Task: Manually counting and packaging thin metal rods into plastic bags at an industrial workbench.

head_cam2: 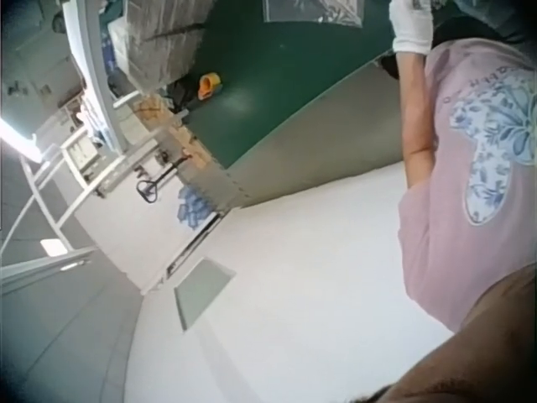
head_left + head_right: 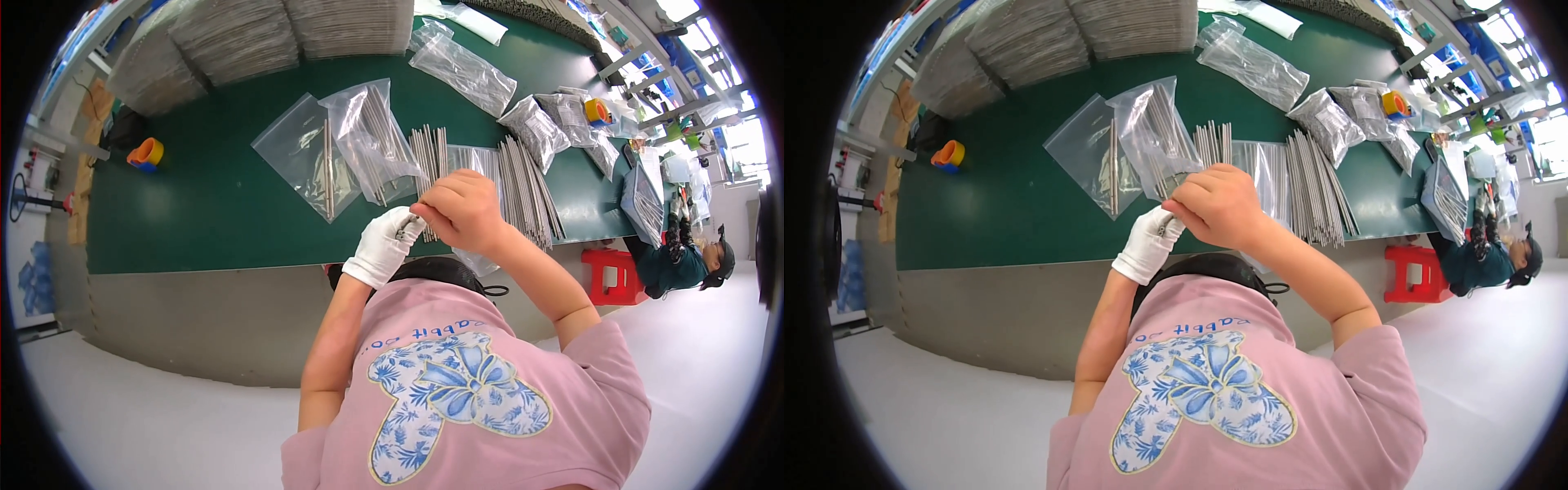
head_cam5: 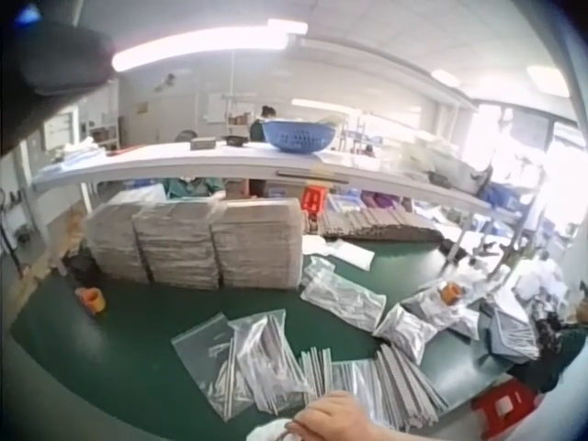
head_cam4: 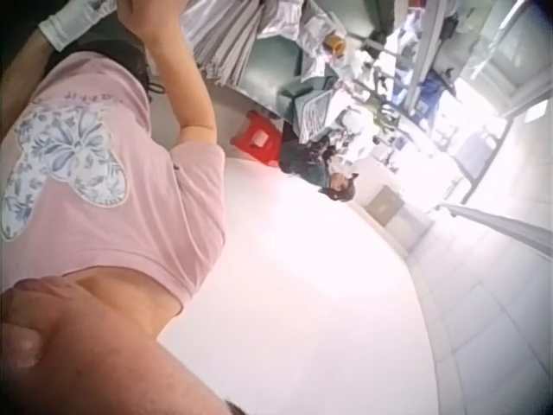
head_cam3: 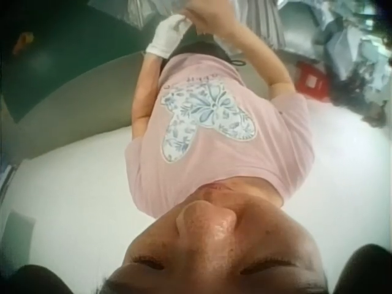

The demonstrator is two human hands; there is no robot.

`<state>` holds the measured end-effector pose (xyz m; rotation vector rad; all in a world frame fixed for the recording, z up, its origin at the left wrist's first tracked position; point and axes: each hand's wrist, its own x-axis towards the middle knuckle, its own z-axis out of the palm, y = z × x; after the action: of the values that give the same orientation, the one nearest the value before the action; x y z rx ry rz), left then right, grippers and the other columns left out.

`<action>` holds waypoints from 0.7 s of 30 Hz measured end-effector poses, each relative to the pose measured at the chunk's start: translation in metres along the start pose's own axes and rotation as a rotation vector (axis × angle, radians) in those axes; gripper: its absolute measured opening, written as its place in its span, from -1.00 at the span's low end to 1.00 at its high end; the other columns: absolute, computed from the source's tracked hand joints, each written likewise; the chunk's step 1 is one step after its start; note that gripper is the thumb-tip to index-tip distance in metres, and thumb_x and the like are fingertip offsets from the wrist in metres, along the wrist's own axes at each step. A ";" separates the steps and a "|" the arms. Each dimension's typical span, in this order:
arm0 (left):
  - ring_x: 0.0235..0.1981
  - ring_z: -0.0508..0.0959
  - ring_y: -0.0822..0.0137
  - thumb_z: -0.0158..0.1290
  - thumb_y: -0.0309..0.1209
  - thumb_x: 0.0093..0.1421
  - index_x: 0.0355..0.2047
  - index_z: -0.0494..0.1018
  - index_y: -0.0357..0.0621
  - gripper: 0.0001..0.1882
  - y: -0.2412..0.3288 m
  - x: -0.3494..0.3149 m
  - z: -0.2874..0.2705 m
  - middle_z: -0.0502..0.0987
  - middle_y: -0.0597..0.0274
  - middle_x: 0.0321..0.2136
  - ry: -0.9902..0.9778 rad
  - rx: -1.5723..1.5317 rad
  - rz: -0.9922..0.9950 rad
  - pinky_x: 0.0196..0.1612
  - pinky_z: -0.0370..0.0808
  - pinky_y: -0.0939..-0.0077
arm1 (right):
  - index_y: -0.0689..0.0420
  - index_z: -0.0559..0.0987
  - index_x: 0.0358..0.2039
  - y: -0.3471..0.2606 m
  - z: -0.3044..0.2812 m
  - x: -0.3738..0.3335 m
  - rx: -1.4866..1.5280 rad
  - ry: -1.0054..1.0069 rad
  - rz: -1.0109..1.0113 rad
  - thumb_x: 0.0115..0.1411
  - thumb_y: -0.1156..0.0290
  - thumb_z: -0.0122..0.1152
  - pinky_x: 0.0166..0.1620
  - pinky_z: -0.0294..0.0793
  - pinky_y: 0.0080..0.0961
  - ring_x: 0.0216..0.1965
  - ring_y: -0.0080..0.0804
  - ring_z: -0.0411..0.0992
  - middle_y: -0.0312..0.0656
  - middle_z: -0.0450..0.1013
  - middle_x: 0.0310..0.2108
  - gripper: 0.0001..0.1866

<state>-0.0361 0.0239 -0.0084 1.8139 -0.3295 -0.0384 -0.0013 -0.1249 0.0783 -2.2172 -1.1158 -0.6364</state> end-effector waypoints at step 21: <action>-0.52 0.40 0.30 -0.02 -0.42 0.17 -0.35 0.43 -0.23 -0.87 0.002 0.011 0.001 0.44 0.18 -0.54 -0.117 -0.198 0.006 -0.36 0.38 0.50 | 0.16 0.53 -0.46 -0.008 -0.011 -0.008 0.211 -0.118 0.123 -0.05 0.58 0.14 -0.49 0.34 -0.51 -0.55 -0.28 0.41 -0.18 0.45 -0.55 -0.91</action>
<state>-0.0267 0.0198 -0.0049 1.6173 -0.4002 -0.1682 -0.0140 -0.1330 0.0833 -2.1426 -1.0430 -0.3235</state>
